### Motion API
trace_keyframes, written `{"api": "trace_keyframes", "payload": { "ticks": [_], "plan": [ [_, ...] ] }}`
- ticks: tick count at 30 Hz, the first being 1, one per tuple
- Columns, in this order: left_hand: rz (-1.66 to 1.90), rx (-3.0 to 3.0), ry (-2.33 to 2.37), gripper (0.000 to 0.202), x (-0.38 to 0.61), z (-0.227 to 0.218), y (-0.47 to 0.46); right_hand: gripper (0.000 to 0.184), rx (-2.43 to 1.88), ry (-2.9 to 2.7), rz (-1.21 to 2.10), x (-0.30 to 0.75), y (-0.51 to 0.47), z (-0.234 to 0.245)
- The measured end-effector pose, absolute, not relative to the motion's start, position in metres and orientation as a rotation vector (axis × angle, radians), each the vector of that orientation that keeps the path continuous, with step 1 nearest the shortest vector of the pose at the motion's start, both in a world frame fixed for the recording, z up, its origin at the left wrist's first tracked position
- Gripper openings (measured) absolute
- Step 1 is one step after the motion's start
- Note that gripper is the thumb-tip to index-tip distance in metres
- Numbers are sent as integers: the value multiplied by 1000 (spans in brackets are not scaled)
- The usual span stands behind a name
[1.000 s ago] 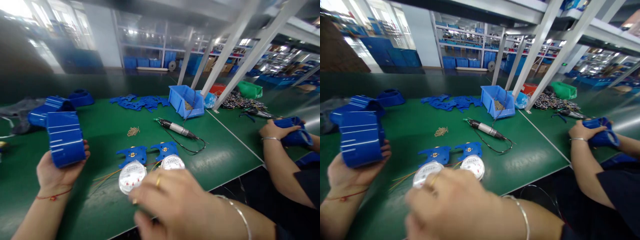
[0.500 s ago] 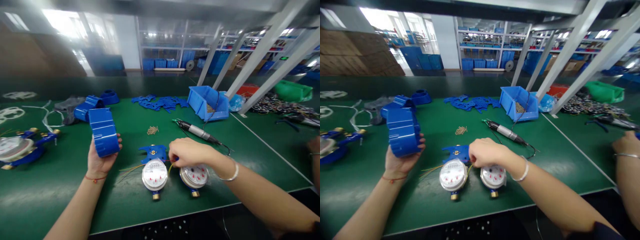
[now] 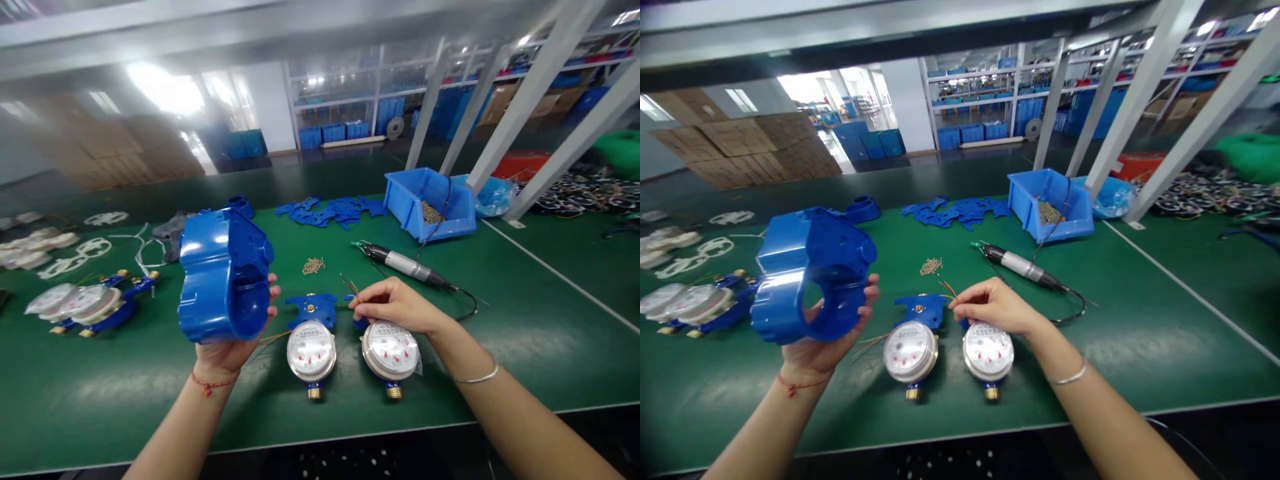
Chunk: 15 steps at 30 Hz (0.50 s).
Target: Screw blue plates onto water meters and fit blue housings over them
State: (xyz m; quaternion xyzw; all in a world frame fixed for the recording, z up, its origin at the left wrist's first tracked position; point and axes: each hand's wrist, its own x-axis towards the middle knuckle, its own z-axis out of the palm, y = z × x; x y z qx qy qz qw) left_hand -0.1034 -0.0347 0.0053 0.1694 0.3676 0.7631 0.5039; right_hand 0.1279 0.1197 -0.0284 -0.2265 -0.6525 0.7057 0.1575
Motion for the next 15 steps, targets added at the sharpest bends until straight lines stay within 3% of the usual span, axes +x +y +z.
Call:
{"api": "trace_keyframes", "payload": {
  "ticks": [10, 15],
  "plan": [
    [1578, 581, 935, 30, -53, 35, 6, 45, -547, -1589, 1908, 127, 118, -36],
    [1595, 511, 1133, 38, -32, 35, 20, 40, -426, -1657, 1915, 127, 122, -29]
  ]
}}
